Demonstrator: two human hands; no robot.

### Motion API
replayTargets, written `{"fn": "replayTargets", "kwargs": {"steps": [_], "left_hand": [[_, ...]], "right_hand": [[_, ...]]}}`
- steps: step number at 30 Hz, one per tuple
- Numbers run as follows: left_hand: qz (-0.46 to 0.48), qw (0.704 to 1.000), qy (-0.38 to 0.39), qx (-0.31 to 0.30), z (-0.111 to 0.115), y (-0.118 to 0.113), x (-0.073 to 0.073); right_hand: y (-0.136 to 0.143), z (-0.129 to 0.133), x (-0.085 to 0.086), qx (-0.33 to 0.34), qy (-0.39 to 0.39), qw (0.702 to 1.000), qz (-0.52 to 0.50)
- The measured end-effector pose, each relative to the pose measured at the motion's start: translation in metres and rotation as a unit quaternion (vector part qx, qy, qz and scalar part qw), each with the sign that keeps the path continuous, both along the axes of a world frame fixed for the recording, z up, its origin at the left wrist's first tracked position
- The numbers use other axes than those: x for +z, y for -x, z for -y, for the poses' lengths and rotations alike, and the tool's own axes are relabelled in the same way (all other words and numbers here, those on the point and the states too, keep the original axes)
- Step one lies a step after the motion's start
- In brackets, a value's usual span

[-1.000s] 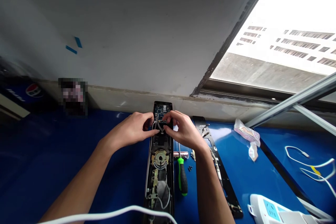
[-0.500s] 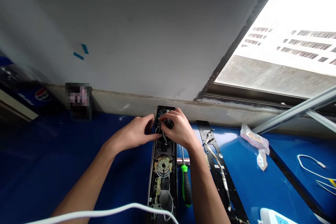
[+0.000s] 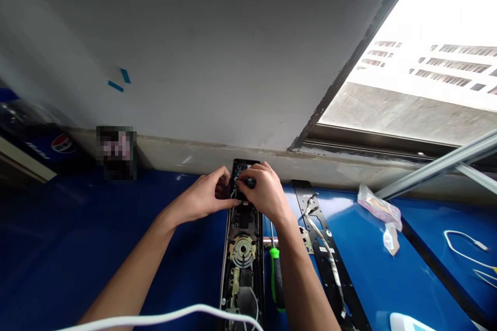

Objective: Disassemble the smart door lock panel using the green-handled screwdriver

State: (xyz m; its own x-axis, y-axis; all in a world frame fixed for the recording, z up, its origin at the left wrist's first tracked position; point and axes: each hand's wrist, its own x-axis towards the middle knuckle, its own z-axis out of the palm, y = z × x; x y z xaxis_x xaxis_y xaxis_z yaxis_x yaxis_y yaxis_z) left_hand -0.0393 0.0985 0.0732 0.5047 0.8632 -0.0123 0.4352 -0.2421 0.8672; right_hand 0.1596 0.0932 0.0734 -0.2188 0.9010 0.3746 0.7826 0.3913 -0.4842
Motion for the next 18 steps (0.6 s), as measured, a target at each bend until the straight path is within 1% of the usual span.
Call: {"fn": "replayTargets", "kwargs": {"steps": [5,12,18], "left_hand": [[-0.001,1.0,-0.001,0.004,-0.0008,-0.0018,0.0007],[-0.044,0.998,-0.032,0.013,0.0019,-0.0024,0.0045],[-0.035,0.998,-0.045,0.013,-0.0001,-0.0003,-0.0012]], "right_hand": [[0.0,0.0004,0.0007,-0.002,-0.005,1.0,0.0],[-0.0016,0.0018,0.0021,0.003,-0.006,1.0,-0.001],[-0.002,0.002,0.0033,0.009,-0.006,1.0,-0.004]]}}
